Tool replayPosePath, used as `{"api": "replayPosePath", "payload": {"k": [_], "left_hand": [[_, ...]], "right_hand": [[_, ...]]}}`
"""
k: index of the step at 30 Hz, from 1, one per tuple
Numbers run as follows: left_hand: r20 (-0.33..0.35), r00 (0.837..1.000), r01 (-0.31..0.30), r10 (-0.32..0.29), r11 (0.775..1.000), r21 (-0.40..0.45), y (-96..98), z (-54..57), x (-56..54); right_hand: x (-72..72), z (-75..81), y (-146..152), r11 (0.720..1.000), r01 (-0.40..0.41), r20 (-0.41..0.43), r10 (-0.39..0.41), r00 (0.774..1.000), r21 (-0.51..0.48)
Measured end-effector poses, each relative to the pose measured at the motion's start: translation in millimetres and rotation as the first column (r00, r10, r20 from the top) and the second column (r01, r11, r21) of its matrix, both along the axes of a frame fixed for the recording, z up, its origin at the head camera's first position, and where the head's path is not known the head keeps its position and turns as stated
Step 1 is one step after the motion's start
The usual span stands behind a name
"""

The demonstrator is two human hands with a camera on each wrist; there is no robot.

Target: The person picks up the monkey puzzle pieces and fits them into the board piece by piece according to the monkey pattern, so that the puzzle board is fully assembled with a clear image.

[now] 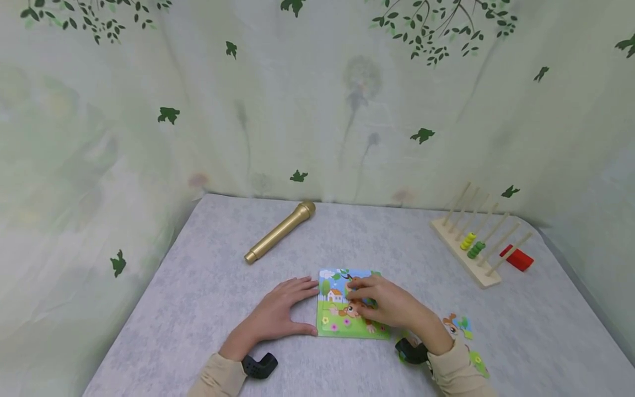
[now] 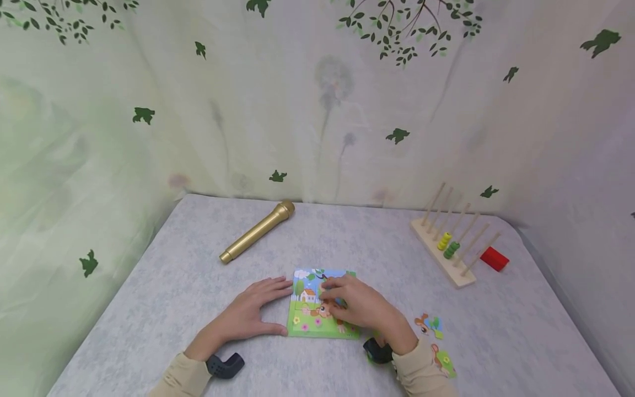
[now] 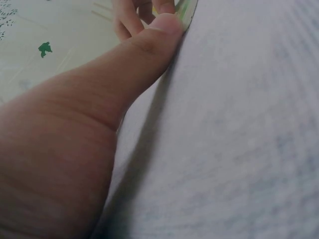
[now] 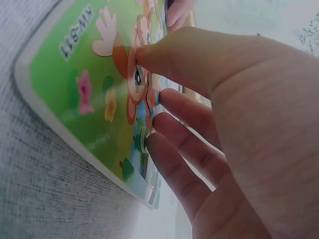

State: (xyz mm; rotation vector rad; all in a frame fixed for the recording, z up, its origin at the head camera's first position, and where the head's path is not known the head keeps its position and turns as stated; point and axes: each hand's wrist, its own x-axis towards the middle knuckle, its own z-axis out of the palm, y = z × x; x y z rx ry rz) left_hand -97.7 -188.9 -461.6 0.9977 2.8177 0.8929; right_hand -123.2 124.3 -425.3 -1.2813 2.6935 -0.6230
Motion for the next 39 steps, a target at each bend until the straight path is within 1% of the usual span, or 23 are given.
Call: {"api": "replayPosePath", "payload": {"k": [11,16,21,27,31,39], "left_hand": [[-0.023,1.000,0.003,-0.003,1.000,0.009,-0.1,-2.1,-3.4],[-0.031,1.000,0.001,-0.001,1.000,0.010,-0.5,-1.8,-3.3],[-0.029,1.000,0.001,-0.001,1.000,0.006,0.4,-1.0,-3.1],[-0.025,1.000,0.003,-0.003,1.000,0.008,0.7,-0.2,-2.0],[-0.024,1.000,0.002,-0.001,1.000,0.011,0.0,-0.3,-1.7],[-0.032,0.999,0.005,-0.004,1.000,0.013,-0.1,-1.8,-2.6]], "right_hand": [[2.6,3.9,15,0.997,-0.003,-0.007,0.002,1.000,-0.081],[5.3,6.9,23,0.998,0.029,-0.019,-0.030,0.999,-0.060],[10.3,9.3,32,0.997,0.044,-0.036,-0.046,0.998,-0.058],[17.5,11.8,44,0.995,0.092,-0.006,-0.092,0.996,-0.049],[22.2,13.5,54,0.992,0.122,-0.012,-0.123,0.992,-0.037],[31.4,15.0,73,0.986,0.157,-0.029,-0.158,0.987,-0.057]]}}
